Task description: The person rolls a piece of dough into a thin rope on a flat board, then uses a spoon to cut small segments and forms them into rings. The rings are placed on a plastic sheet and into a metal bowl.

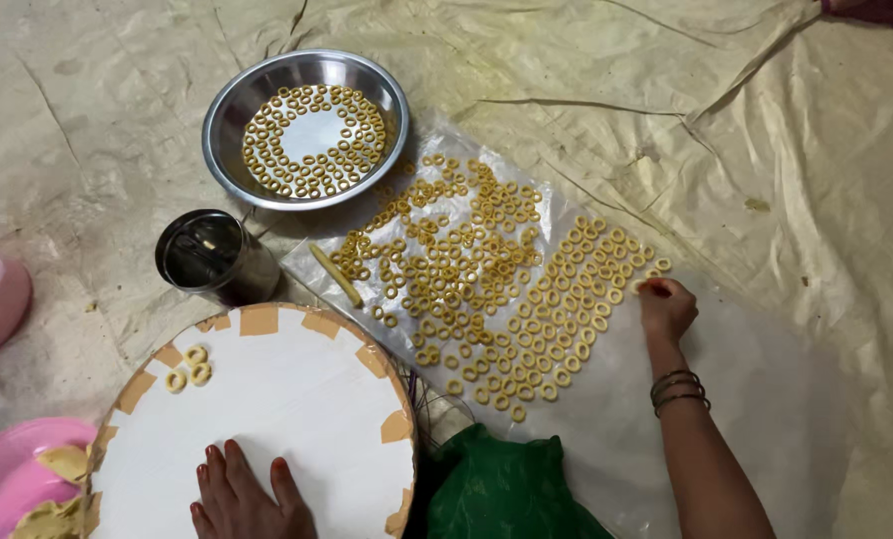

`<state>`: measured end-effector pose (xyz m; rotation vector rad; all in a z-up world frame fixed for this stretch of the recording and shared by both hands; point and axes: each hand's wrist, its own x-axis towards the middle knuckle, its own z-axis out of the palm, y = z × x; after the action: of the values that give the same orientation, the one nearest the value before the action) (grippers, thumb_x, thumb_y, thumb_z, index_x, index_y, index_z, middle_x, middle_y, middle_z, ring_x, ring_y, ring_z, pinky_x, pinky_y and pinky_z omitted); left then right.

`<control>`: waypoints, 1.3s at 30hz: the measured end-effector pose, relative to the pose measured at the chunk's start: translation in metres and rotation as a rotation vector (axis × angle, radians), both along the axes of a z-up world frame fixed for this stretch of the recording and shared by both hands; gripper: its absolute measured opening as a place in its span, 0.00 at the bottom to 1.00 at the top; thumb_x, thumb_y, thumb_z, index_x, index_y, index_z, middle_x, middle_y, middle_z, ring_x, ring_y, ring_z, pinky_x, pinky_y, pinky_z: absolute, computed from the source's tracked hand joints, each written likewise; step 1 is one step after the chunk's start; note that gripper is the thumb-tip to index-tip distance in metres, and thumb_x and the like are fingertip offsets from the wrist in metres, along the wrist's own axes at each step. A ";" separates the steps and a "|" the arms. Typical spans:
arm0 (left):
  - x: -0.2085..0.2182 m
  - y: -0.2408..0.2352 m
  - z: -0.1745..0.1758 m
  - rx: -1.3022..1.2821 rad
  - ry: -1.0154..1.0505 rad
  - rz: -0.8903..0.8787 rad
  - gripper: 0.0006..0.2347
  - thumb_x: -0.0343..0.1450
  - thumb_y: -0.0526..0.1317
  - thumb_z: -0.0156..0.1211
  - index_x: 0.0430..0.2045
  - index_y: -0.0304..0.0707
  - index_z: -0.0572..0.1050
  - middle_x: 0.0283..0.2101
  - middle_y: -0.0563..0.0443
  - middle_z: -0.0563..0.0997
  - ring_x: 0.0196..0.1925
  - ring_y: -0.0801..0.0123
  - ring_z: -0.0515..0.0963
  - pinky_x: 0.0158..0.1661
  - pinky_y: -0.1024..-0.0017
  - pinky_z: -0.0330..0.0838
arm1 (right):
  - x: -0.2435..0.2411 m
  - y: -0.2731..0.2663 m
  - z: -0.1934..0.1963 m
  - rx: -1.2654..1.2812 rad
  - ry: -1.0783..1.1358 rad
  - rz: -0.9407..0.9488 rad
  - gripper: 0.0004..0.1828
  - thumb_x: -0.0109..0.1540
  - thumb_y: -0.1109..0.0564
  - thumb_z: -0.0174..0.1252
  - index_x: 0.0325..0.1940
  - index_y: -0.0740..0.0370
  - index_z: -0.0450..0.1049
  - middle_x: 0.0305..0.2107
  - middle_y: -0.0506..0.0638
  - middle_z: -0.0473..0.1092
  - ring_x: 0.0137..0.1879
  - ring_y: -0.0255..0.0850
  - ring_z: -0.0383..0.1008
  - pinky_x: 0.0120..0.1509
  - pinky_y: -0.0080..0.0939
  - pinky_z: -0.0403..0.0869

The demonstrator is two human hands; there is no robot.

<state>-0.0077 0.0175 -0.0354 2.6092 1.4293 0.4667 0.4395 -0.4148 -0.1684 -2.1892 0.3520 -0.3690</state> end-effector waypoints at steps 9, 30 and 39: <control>0.004 -0.009 0.009 0.013 -0.059 -0.025 0.30 0.75 0.53 0.47 0.71 0.36 0.61 0.76 0.39 0.58 0.78 0.52 0.54 0.72 0.45 0.42 | -0.006 -0.002 0.001 0.122 -0.080 -0.129 0.10 0.57 0.65 0.63 0.42 0.63 0.82 0.35 0.51 0.79 0.39 0.40 0.79 0.46 0.39 0.78; 0.010 -0.020 0.048 -0.065 -0.049 -0.017 0.28 0.75 0.52 0.44 0.69 0.38 0.56 0.74 0.45 0.55 0.77 0.57 0.49 0.70 0.53 0.37 | -0.258 0.455 0.166 0.048 -0.120 1.307 0.09 0.61 0.53 0.64 0.42 0.59 0.81 0.42 0.52 0.75 0.45 0.46 0.77 0.47 0.46 0.75; 0.011 -0.020 0.048 -0.085 -0.096 -0.028 0.28 0.74 0.50 0.46 0.69 0.37 0.57 0.74 0.44 0.56 0.76 0.56 0.49 0.70 0.52 0.37 | -0.299 0.494 0.172 -0.246 -0.285 1.181 0.12 0.58 0.54 0.66 0.42 0.63 0.81 0.52 0.53 0.70 0.58 0.49 0.69 0.56 0.55 0.67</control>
<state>0.0029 -0.0021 0.0130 2.5013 1.3504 0.5094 0.1403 0.0793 0.0035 -2.1311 -1.1543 -0.0388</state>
